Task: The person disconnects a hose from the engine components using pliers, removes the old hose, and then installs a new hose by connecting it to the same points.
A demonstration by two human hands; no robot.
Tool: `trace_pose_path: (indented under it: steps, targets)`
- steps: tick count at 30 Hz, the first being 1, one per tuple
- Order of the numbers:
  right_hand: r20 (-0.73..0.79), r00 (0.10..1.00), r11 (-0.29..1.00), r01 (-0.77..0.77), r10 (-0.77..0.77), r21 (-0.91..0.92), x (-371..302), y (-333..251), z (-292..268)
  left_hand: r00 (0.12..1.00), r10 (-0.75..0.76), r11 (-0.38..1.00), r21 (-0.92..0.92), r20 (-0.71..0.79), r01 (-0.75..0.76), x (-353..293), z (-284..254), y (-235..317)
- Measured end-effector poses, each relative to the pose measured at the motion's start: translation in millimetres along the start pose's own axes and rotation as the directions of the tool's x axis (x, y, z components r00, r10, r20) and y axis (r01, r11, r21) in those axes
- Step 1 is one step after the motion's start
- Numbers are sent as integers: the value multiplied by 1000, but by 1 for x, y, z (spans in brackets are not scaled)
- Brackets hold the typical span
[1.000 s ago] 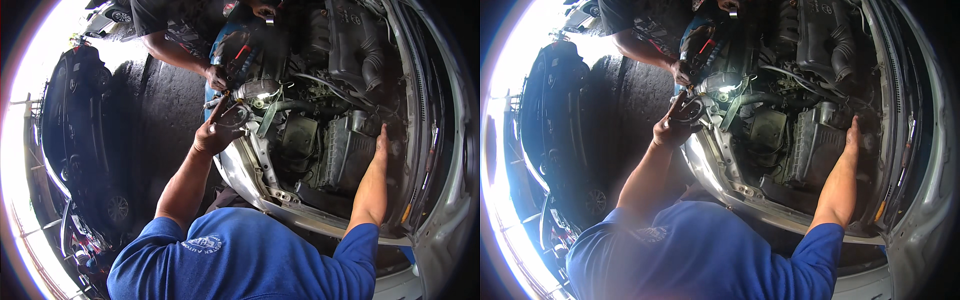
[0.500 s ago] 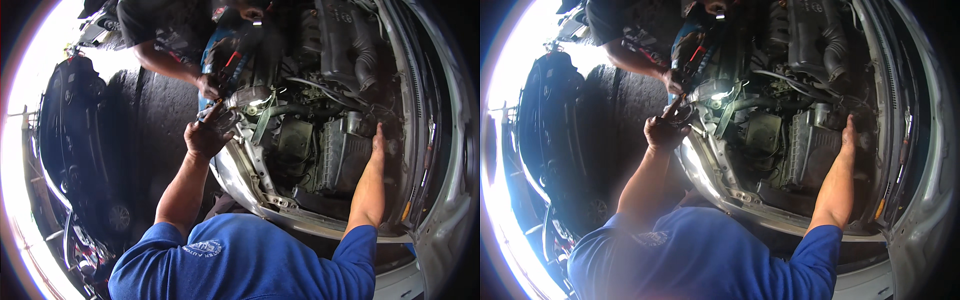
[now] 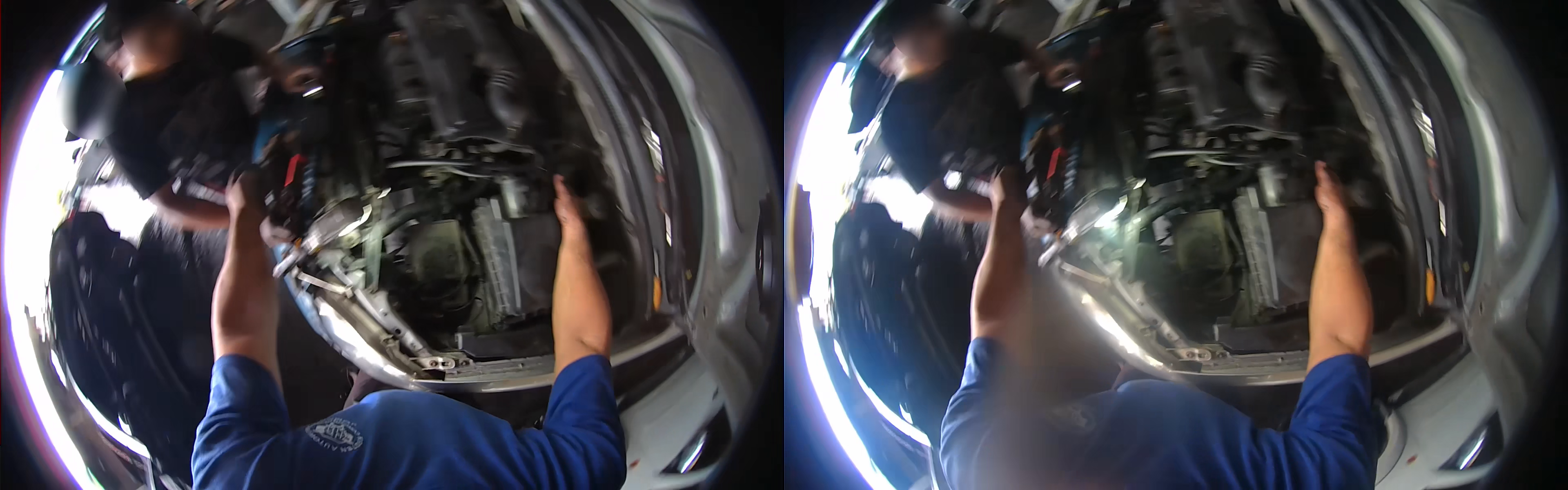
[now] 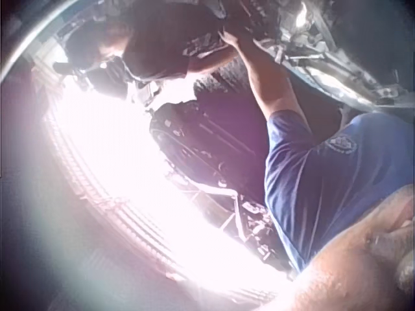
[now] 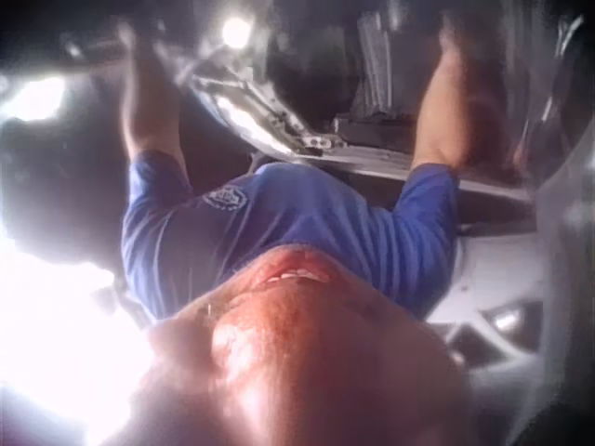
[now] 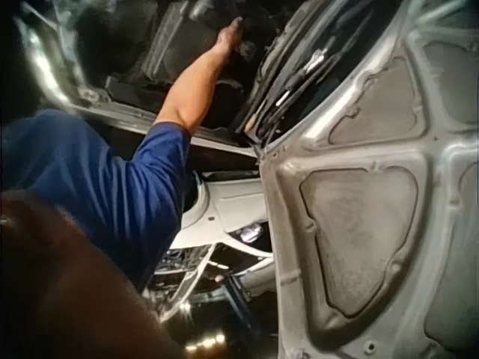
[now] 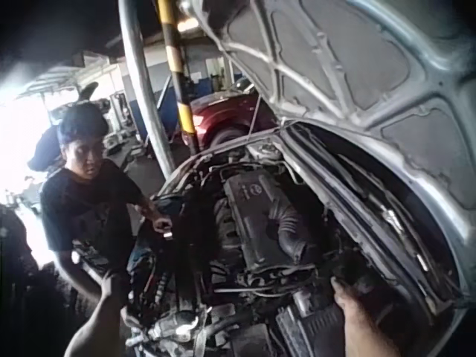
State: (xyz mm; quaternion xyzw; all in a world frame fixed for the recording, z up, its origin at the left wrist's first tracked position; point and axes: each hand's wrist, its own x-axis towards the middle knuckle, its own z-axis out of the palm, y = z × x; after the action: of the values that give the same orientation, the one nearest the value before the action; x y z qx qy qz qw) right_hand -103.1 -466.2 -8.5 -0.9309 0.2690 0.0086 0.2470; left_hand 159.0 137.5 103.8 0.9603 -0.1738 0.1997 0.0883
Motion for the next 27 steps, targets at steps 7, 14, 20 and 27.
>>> trace_pose_path:
  steps: [7,14,20,27]
  targets:
    - [-99,954,806,-180,282,563,1,-6,4,803,-264,805,-336,535,489,29,56,17]
    - [-131,894,693,-232,428,682,13,-22,-2,832,-321,889,-158,453,429,33,44,40]
    - [-73,863,410,-161,499,898,28,-33,-7,973,110,897,-442,204,-9,18,33,162]
    - [32,895,137,-103,445,985,30,-39,-15,839,474,773,-582,267,-252,7,80,293]
